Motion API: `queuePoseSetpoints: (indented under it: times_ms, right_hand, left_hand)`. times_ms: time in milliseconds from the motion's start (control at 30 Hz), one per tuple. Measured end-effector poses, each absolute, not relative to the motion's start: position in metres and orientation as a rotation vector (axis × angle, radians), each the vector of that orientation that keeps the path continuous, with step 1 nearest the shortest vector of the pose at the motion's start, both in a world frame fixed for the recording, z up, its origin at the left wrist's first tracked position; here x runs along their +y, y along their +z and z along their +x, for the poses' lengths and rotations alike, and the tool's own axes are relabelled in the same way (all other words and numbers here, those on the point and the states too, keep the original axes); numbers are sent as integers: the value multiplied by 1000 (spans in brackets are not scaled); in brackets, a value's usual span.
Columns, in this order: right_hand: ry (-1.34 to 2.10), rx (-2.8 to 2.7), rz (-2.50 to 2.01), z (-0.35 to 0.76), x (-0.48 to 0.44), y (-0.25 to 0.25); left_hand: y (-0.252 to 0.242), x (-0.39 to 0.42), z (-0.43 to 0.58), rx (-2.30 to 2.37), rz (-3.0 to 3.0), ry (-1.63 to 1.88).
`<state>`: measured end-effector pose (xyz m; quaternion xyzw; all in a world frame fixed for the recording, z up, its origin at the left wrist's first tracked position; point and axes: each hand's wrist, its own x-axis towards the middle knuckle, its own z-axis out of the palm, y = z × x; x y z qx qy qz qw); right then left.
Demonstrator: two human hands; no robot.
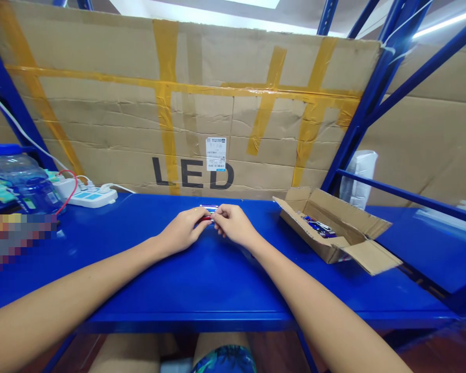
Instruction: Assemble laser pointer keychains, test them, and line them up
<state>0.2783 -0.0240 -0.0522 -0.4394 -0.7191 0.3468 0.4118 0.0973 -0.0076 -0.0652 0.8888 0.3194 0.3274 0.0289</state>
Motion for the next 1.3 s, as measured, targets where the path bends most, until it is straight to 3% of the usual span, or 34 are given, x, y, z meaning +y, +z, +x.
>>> queuePoseSetpoints:
  times_ms: [133, 400, 900, 1167, 1300]
  right_hand:
    - [531, -1973, -1111, 278, -27, -51]
    - [856, -1848, -942, 272, -28, -50]
    - [816, -1756, -1003, 269, -26, -52]
    - [956, -1592, -911, 271, -18, -55]
    - [782, -1733, -996, 273, -19, -57]
  left_hand:
    - [-64, -8, 99, 947, 2641, 1035]
    - [-59, -16, 102, 1016, 2501, 1085]
    - [-64, -13, 104, 989, 2624, 1100]
    - [-56, -17, 102, 970, 2650, 1132]
    - [-50, -19, 103, 1024, 2510, 1253]
